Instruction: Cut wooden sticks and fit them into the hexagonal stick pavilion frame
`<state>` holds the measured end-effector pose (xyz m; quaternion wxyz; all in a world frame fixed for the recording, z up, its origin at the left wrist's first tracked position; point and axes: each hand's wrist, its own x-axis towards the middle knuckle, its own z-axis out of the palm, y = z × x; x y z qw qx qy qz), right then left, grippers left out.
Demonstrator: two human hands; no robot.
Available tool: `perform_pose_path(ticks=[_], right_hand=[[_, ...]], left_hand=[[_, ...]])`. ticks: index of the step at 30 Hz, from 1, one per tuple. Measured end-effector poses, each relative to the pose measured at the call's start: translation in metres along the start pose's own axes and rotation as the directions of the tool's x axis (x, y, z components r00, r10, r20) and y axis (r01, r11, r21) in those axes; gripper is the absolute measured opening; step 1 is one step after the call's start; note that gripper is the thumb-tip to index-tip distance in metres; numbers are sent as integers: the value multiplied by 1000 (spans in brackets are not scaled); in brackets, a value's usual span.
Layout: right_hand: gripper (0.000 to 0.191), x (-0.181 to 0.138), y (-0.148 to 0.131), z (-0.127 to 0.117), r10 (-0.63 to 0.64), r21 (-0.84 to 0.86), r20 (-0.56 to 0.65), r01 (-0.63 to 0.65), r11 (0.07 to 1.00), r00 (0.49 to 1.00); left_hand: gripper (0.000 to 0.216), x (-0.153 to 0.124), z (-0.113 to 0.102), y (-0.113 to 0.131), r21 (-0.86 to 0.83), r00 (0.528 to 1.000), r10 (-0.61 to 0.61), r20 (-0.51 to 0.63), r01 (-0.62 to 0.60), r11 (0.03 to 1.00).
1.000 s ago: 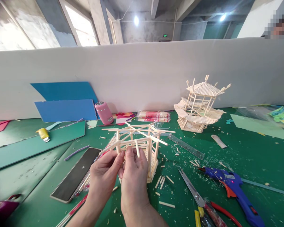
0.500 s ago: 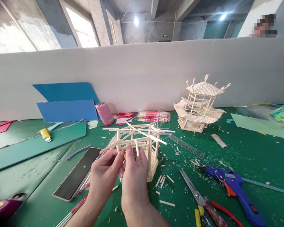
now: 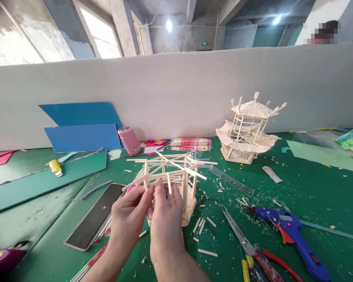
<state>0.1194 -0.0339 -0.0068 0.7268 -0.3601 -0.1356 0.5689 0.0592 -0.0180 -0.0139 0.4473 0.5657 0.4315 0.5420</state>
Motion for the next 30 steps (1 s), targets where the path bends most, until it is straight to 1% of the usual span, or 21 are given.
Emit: perform_pose_path(ticks=[8, 11, 14, 18, 22, 24, 25, 27, 28, 30], right_hand=[[20, -1, 0, 1, -3, 11, 5, 3, 1000, 1000], [21, -1, -1, 1, 3, 30, 6, -3, 1000, 1000], [23, 0, -2, 2, 12, 36, -3, -12, 999, 1000], [21, -2, -5, 3, 23, 3, -12, -23, 1000, 1000], [20, -13, -14, -1, 79, -54, 26, -78, 996, 997], [23, -19, -21, -7, 88, -117, 45, -82, 990, 995], [24, -21, -24, -12, 73, -154, 46, -65, 986, 996], [24, -21, -31, -24, -15, -237, 28, 21, 971, 1000], [24, -19, -33, -30, -84, -289, 15, 85, 954, 996], [21, -12, -36, -43, -247, -410, -4, 224, 884, 969]], left_hand=[[22, 0, 0, 5, 3, 1000, -25, 14, 25, 1000], [20, 1, 0, 5, 18, 999, -30, 13, 30, 999], [24, 1, -1, 6, 34, 999, -35, 26, 34, 999], [25, 2, -3, 5, 64, 997, -54, 49, 51, 997], [23, 7, -7, 4, 141, 1000, -23, -5, 23, 990], [25, 10, -10, 4, 148, 999, -33, -1, 33, 988], [25, 12, -11, 3, 143, 999, -45, 8, 44, 989], [26, 15, -13, 3, 139, 997, -68, 24, 64, 988], [27, 16, -14, 3, 143, 997, -78, 30, 73, 987], [28, 19, -16, 3, 156, 994, -102, 48, 93, 983]])
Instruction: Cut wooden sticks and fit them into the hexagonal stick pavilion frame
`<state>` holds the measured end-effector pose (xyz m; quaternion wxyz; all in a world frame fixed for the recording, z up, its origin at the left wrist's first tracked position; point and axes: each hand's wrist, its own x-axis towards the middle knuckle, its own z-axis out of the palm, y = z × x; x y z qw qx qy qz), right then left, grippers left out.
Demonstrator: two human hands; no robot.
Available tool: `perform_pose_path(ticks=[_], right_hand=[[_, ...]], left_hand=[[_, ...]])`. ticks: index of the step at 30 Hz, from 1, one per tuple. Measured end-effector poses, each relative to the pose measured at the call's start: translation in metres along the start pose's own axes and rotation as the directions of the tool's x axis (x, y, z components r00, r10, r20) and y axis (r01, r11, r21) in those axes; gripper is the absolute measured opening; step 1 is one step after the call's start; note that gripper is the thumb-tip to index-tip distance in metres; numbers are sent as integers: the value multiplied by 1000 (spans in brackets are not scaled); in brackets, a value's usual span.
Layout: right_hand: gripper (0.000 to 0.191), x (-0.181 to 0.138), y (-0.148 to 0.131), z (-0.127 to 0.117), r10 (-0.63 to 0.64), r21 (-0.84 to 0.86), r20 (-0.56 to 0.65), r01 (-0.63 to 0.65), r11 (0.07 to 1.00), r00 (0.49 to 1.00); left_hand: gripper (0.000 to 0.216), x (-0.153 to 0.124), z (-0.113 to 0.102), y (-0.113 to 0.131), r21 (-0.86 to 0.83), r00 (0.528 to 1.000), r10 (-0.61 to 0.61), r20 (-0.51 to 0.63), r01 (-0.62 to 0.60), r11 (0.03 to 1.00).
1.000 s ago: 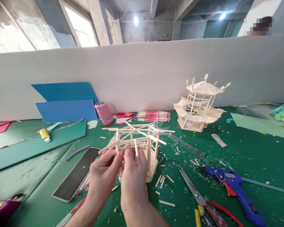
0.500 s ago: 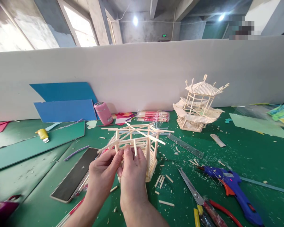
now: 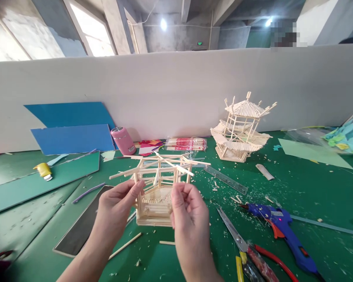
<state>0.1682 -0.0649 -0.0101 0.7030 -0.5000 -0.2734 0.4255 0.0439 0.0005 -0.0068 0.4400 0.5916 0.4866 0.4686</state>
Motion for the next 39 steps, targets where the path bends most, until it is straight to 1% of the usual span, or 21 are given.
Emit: perform_pose_path(ticks=[2, 5, 8, 10, 12, 14, 16, 20, 23, 25, 32, 39], right_hand=[[19, 9, 6, -8, -110, -122, -60, 102, 987, 992], [19, 21, 13, -13, -165, -220, -59, 148, 964, 985], [20, 27, 16, -13, -206, -301, 9, 199, 933, 979], [20, 30, 16, -13, -236, -370, 75, 247, 896, 969], [20, 31, 17, -13, -238, -413, 141, 276, 868, 961], [20, 32, 17, -12, -206, -408, 185, 265, 874, 961], [21, 33, 17, -9, -177, -363, 196, 240, 900, 964], [20, 32, 18, -1, -190, -268, 179, 234, 935, 965], [21, 32, 18, 4, -185, -252, 165, 223, 942, 969], [22, 33, 18, 5, -169, -254, 160, 206, 945, 973], [21, 32, 17, 4, -134, -242, 157, 170, 955, 978], [19, 35, 19, 5, -136, -175, 125, 157, 972, 983]], left_hand=[[28, 2, -2, -1, 0, 1000, -12, 12, 12, 1000], [27, 4, -3, -1, -12, 1000, -18, 10, 18, 1000], [26, 4, -3, 0, -14, 999, -36, 14, 36, 999], [27, 5, -2, 1, -4, 999, -52, 13, 52, 999], [28, 6, -3, 2, 9, 998, -56, 6, 56, 998], [28, 9, -4, 4, 28, 999, -47, -8, 47, 999], [28, 11, -5, 6, 53, 999, -36, -11, 36, 998], [29, 15, -6, 8, 85, 1000, -3, -24, 5, 996], [30, 16, -6, 8, 137, 997, 32, -65, -23, 990], [29, 15, -5, 6, 156, 997, 29, -77, -16, 988], [28, 13, -3, 7, 88, 997, -35, -65, 41, 995], [37, 12, 4, 11, 95, 996, -25, -91, 34, 995]])
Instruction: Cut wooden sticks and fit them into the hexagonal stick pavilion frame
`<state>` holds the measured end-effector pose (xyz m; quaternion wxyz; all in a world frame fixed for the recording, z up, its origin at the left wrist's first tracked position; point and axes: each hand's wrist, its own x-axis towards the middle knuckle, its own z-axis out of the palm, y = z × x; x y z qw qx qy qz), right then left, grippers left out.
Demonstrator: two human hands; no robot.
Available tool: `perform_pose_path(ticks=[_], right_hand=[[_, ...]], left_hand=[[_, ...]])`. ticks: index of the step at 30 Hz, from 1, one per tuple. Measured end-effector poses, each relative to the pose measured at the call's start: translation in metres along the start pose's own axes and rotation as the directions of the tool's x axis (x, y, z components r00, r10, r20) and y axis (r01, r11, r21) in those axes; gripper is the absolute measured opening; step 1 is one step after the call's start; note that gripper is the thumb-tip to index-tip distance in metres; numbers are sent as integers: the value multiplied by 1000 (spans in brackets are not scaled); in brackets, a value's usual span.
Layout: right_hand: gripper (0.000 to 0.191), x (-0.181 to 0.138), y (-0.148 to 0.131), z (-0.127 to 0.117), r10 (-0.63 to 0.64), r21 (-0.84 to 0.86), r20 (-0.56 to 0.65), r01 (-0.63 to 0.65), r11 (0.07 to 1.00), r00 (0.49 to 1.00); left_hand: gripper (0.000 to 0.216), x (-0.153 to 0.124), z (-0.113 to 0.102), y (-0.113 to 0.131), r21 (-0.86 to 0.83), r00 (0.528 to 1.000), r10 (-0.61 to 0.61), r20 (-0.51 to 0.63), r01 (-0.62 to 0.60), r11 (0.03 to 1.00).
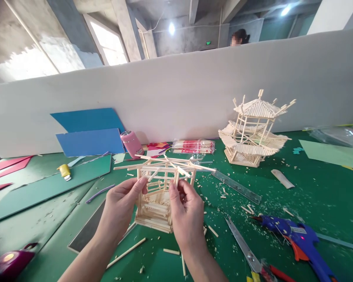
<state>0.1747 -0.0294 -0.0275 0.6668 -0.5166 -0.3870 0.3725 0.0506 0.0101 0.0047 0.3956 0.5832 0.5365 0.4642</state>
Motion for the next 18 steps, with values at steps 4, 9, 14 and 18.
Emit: perform_pose_path(ticks=[4, 9, 14, 18], right_hand=[[21, 1, 3, 3, 14, 49, -49, -11, 999, 999], [24, 0, 10, 8, 81, 169, -89, -65, 983, 993], [22, 1, 9, 15, 150, 333, -80, -116, 936, 985], [16, 1, 7, 17, 174, 399, -53, -139, 906, 983]], left_hand=[[33, -2, 4, -4, 24, 999, 24, -26, -23, 999], [29, -5, 6, -4, 32, 996, 8, -88, -5, 999], [28, -9, 7, -1, 39, 995, 2, -101, 2, 999], [28, -9, 7, 0, 61, 994, 8, -113, -1, 998]])
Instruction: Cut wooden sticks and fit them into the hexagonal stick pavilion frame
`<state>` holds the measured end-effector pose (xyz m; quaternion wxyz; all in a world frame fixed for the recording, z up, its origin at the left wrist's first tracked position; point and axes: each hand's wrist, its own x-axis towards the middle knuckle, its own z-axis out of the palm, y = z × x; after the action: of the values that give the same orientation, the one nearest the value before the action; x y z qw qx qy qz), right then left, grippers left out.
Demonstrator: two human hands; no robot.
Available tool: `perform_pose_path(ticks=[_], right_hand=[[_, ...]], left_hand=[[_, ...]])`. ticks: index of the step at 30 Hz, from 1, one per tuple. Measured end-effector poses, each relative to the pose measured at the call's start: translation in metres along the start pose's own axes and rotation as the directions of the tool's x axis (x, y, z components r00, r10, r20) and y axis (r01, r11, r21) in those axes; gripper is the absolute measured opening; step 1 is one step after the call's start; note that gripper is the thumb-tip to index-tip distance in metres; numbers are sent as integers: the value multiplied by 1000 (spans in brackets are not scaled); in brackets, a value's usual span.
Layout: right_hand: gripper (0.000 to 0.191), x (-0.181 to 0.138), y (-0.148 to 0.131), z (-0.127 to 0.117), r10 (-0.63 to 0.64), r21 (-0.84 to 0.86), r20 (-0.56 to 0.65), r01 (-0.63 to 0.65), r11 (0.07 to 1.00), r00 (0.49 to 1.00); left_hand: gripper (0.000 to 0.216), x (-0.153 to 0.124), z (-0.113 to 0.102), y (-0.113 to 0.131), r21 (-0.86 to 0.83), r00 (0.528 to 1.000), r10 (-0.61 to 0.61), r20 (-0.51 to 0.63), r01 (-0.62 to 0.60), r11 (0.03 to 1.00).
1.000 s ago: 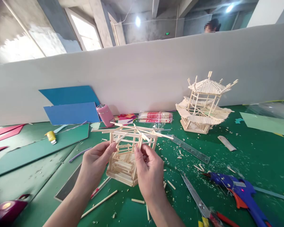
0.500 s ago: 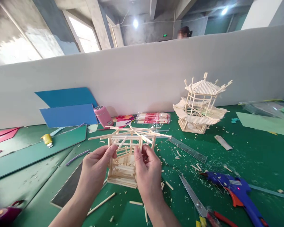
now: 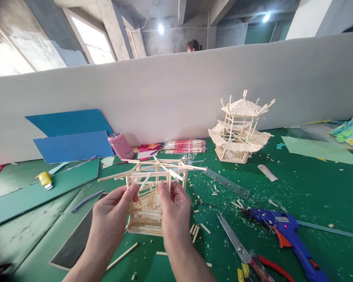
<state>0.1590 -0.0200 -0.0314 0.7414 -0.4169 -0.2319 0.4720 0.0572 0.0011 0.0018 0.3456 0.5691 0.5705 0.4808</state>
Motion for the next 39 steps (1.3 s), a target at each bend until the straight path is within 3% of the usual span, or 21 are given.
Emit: perform_pose_path(ticks=[4, 39], right_hand=[[14, 0, 0, 0, 37, 59, 33, -39, 998, 999], [18, 1, 0, 1, 44, 7, 25, -45, 999, 999]], left_hand=[[28, 1, 0, -1, 4, 1000, 8, 3, -8, 1000], [31, 2, -2, -7, 5, 999, 26, 41, -27, 1000]])
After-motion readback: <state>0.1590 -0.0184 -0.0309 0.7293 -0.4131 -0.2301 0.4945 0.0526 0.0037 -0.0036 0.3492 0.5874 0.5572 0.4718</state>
